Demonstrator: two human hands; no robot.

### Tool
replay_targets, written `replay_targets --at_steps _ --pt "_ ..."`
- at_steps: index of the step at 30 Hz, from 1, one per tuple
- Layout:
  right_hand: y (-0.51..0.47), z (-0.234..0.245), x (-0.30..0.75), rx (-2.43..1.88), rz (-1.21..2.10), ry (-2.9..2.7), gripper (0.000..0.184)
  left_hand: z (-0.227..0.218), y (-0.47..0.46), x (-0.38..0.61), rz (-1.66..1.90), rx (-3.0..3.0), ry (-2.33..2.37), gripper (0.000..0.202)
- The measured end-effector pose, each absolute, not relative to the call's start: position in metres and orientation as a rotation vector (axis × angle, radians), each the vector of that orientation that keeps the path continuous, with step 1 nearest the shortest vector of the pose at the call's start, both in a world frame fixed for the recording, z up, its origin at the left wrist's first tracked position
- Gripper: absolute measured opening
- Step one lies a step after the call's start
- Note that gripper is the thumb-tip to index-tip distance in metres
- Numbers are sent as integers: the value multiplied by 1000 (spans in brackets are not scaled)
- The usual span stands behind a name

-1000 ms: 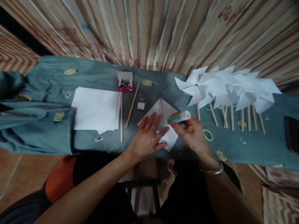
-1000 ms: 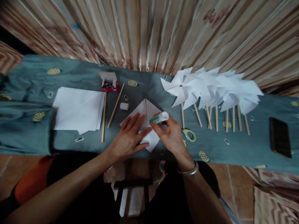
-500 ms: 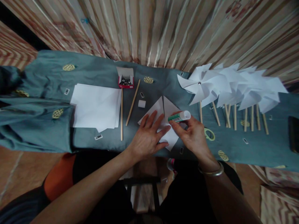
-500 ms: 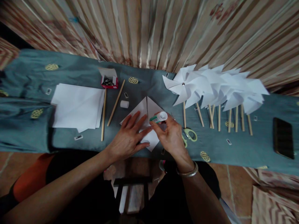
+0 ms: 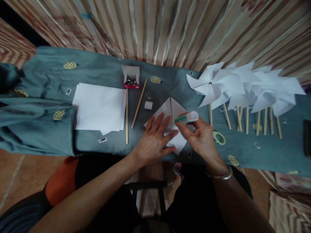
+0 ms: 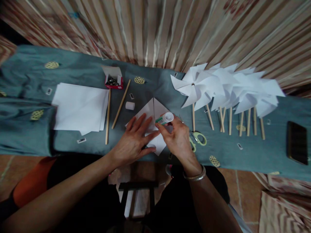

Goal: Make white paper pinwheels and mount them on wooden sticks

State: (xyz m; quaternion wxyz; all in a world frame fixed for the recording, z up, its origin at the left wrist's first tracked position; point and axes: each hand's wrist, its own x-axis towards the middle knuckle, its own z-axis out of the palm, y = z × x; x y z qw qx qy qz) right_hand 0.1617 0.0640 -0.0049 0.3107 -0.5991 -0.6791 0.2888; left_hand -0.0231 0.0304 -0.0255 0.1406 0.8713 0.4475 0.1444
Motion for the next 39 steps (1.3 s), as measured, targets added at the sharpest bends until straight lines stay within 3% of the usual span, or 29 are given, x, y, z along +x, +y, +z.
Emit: replay_targets --at_steps 26,39 --pt "58 6 157 -1487 659 -1990 19 -24 31 -24 429 2513 1282 57" --pt "53 9 163 -1560 607 -2007 24 -26 30 -23 420 2512 1296 58"
